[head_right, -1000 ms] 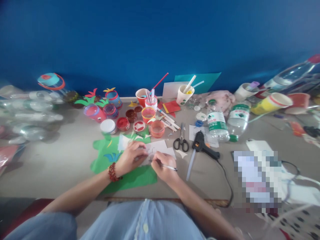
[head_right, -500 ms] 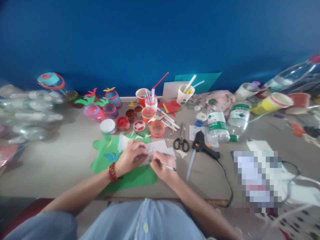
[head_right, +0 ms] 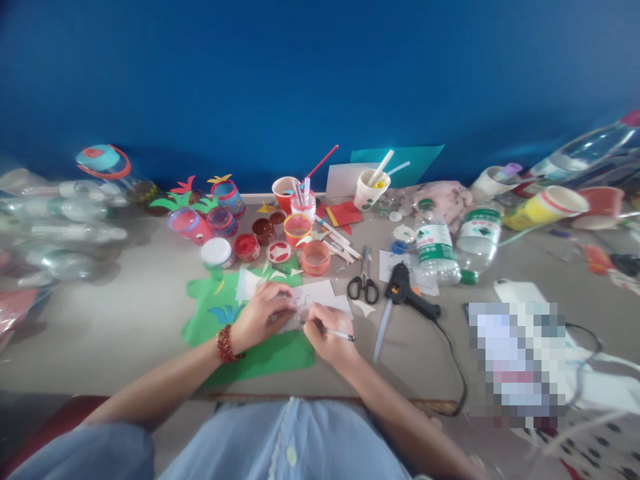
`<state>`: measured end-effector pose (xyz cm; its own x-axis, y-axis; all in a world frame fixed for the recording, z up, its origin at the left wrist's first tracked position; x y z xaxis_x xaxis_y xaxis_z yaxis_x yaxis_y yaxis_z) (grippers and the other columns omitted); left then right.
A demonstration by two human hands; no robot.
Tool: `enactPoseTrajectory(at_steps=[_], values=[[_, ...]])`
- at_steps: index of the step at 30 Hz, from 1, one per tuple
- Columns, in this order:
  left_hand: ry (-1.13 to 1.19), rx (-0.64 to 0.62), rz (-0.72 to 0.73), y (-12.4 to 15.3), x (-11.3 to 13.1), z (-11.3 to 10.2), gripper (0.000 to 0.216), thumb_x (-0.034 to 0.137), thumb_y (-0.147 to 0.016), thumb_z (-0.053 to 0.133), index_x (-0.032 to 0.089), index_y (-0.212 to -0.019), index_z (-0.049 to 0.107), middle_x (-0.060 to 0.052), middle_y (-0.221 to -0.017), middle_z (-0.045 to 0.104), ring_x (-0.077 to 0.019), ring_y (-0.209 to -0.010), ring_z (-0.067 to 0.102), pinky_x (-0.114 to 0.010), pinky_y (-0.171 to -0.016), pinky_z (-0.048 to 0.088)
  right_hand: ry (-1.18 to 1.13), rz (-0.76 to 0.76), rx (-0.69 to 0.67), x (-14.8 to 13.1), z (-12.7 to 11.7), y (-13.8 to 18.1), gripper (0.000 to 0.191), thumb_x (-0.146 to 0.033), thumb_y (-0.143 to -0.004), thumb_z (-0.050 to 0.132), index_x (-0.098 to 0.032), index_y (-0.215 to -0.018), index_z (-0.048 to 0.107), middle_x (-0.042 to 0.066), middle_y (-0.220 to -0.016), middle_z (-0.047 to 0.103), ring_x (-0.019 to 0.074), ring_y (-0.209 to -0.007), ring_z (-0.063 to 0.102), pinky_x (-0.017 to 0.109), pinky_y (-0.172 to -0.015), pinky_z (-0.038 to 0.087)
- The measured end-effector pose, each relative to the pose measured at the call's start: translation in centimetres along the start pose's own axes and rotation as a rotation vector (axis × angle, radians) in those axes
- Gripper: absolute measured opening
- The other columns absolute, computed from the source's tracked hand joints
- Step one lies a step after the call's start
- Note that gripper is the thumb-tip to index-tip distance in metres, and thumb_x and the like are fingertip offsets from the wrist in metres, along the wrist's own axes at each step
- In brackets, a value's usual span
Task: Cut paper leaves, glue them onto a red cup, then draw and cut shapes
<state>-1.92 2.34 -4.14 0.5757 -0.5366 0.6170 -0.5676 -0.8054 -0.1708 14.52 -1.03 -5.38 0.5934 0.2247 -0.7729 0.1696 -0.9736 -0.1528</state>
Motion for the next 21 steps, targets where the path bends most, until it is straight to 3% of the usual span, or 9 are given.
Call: enactPoseTrajectory(at_steps=[21], values=[[-0.011, -0.004, -0.001, 0.02, 0.01, -0.01, 0.010, 0.023, -0.086, 0.060, 0.024, -0.089, 0.069, -0.005, -0.109, 0.061, -0.0229, -0.102, 0.053, -0.040, -0.091, 0.041, -0.115, -0.005, 0.041, 0.06, -0.22, 0.19, 0.019, -0.014, -0.076, 0.047, -0.021, -0.059, 0.045, -0.004, -0.051, 0.045, 0.0112, -0.049, 0.042, 0.023, -0.050, 0.031]])
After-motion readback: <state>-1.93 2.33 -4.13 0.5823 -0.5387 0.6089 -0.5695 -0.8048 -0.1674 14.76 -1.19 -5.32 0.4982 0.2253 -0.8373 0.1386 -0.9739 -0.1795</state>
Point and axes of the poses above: each hand's wrist, its own y-axis away from the middle knuckle, its own z-axis out of the palm, x = y × z, the point moved 5 cm from there along -y, towards the middle knuckle
